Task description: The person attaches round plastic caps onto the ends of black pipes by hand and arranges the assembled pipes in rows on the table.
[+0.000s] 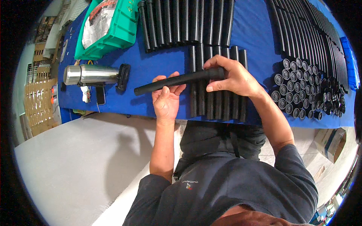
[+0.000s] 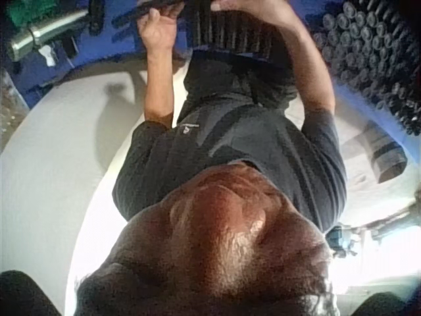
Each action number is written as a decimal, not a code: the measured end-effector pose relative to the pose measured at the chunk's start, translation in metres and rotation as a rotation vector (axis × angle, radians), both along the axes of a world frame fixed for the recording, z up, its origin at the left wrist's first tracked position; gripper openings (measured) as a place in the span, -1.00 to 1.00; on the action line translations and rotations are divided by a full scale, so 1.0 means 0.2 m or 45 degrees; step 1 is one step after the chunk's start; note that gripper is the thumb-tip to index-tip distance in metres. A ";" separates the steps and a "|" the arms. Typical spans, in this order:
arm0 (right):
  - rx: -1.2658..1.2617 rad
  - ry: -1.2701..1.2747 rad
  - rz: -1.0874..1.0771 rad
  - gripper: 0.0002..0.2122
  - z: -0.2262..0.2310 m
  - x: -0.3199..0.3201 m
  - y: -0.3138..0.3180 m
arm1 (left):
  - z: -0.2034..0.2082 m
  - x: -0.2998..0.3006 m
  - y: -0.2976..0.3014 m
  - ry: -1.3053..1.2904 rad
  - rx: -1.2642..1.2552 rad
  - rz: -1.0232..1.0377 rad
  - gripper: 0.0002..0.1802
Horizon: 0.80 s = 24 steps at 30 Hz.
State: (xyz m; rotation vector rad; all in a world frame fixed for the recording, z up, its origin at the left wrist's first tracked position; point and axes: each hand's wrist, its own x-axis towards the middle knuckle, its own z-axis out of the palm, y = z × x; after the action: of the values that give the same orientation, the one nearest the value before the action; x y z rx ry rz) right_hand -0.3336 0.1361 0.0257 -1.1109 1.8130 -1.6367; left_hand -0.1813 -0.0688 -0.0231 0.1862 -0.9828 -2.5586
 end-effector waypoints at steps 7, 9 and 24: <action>0.046 -0.289 -0.067 -0.76 0.00 0.03 -0.01 | -0.01 0.00 0.01 0.001 -0.074 0.002 -0.59; 0.025 -0.245 -0.088 -0.77 0.00 0.03 -0.01 | -0.01 -0.01 0.00 -0.001 -0.094 -0.006 -0.59; 0.063 -0.132 -0.029 -0.64 0.04 0.03 0.02 | -0.02 0.01 -0.04 -0.024 0.091 -0.031 -0.61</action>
State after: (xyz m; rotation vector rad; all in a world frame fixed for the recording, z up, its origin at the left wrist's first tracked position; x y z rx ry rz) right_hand -0.3284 0.1396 0.0341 -0.9693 1.7961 -1.6225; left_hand -0.1788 -0.0766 -0.0262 0.2195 -0.9061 -2.6208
